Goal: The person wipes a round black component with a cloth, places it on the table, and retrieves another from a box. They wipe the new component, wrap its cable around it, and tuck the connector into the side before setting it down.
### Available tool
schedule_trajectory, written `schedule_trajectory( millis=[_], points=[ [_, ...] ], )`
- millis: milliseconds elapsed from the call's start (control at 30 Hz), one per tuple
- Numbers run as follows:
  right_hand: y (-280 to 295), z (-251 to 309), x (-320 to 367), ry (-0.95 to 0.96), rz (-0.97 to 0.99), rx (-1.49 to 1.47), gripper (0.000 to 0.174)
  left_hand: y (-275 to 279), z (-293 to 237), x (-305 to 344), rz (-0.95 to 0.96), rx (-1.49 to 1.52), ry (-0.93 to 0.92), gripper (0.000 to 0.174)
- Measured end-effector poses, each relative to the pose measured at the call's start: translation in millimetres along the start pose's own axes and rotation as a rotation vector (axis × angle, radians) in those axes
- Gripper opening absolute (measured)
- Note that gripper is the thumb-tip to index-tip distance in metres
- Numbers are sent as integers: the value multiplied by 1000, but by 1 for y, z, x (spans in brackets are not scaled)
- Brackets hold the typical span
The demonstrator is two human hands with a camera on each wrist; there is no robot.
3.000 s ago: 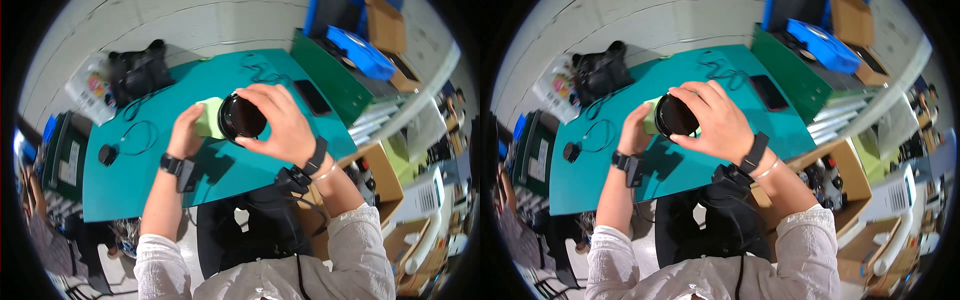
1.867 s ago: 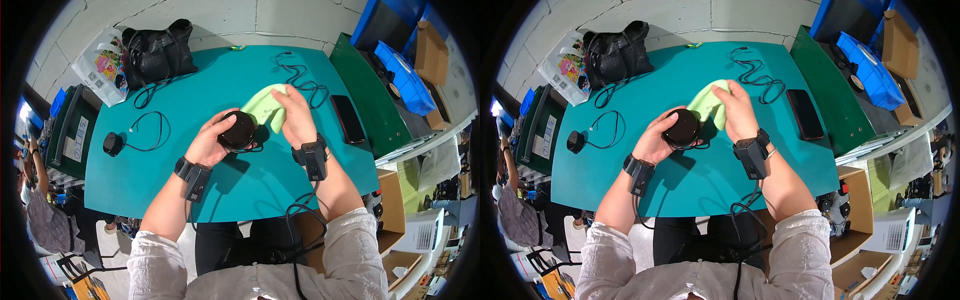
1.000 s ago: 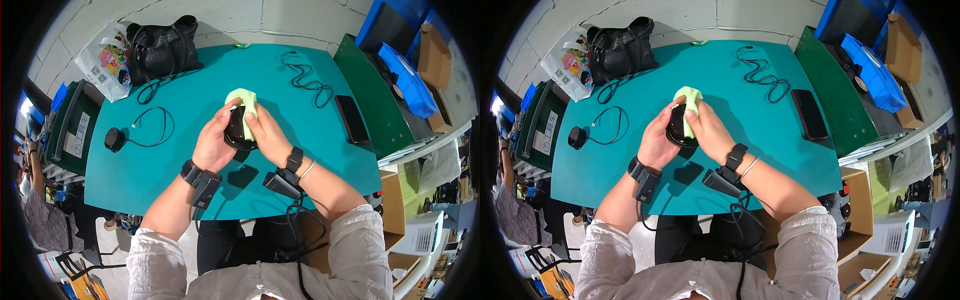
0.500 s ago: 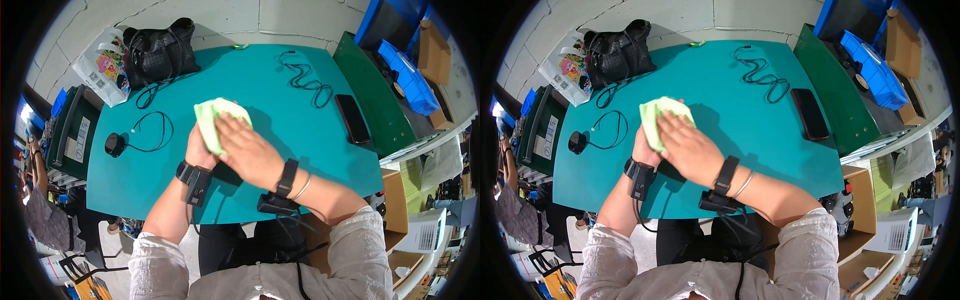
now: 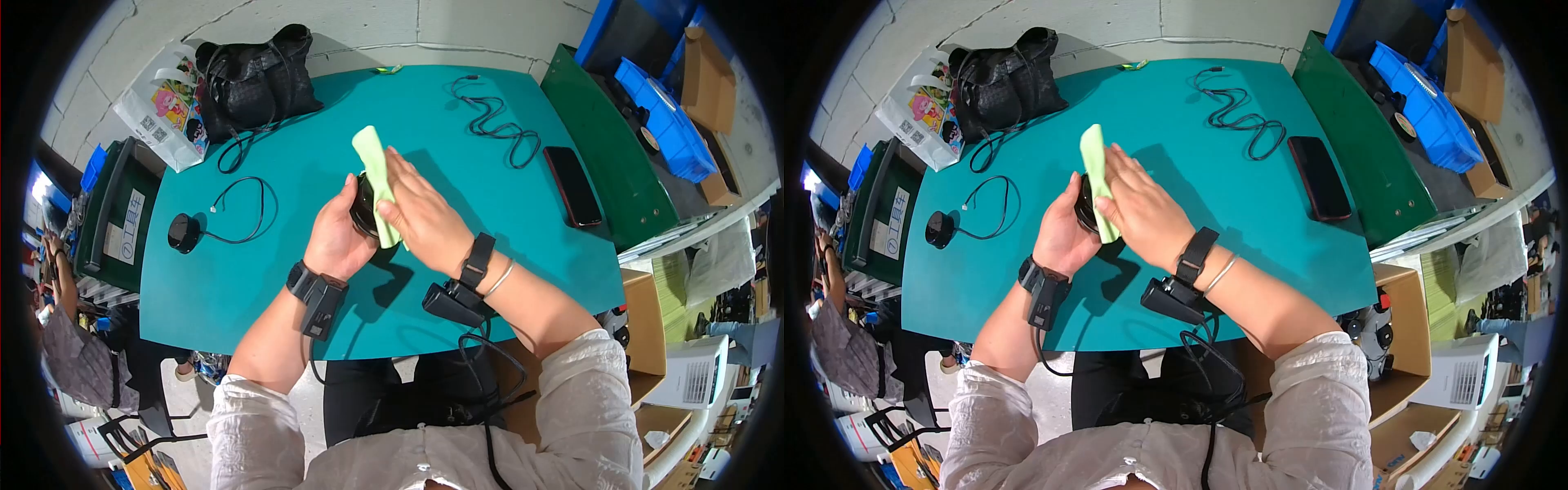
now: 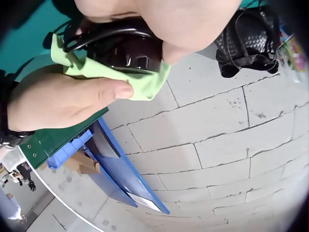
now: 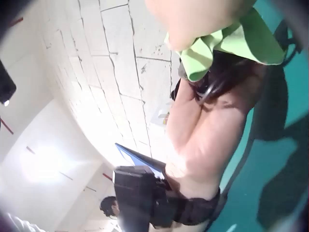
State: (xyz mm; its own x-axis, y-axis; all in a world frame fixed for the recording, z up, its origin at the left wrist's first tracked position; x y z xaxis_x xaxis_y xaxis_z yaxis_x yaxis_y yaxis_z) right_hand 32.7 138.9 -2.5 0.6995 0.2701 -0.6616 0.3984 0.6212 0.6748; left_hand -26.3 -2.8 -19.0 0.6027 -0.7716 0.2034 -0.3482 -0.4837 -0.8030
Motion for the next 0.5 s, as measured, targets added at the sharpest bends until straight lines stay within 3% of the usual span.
schedule_trajectory(
  millis=[33, 100, 167, 233, 267, 300, 400, 433, 500],
  points=[
    [2, -2, 0, -3, -3, 2, 50, 3, -1, -1, 74, -7, 32, 45],
    [6, -10, 0, -353, -27, -398, 46, 3, -2, -2, 62, -9, 42, 45],
    [3, -25, 5, -419, -74, -470, 45, -4, -4, -1, 100, -59, 2, 47],
    [6, -32, 0, -722, -330, -847, 45, -3, -6, -3, 97, -80, -11, 53],
    [10, -29, 1, -747, -499, -978, 44, -4, -8, -2, 122, -101, -8, 54],
    [13, -27, 2, -745, -496, -978, 44, -5, -9, -2, 148, -123, -5, 54],
    [20, -9, 2, -339, -242, -416, 37, -1, -10, -3, 28, -68, -14, 55],
    [21, 4, -4, -104, -69, -256, 34, 4, -9, -4, 26, -67, -17, 55],
    [2, 19, -2, 170, 52, 109, 42, 17, -8, -8, -140, -17, -44, 56]
  ],
)
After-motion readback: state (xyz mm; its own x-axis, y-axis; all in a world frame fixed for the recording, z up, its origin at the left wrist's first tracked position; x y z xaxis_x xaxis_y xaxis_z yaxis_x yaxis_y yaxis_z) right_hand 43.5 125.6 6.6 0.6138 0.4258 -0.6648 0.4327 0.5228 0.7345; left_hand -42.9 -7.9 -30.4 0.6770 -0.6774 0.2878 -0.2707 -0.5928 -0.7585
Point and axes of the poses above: each hand's wrist, its own x-axis away from the middle knuckle, its own y-axis out of the back of the hand, z = x × y, the point moved 1 cm from there along -x, towards the middle knuckle, and after that the axes turned 10 degrees about y, right-handed, at the moved point
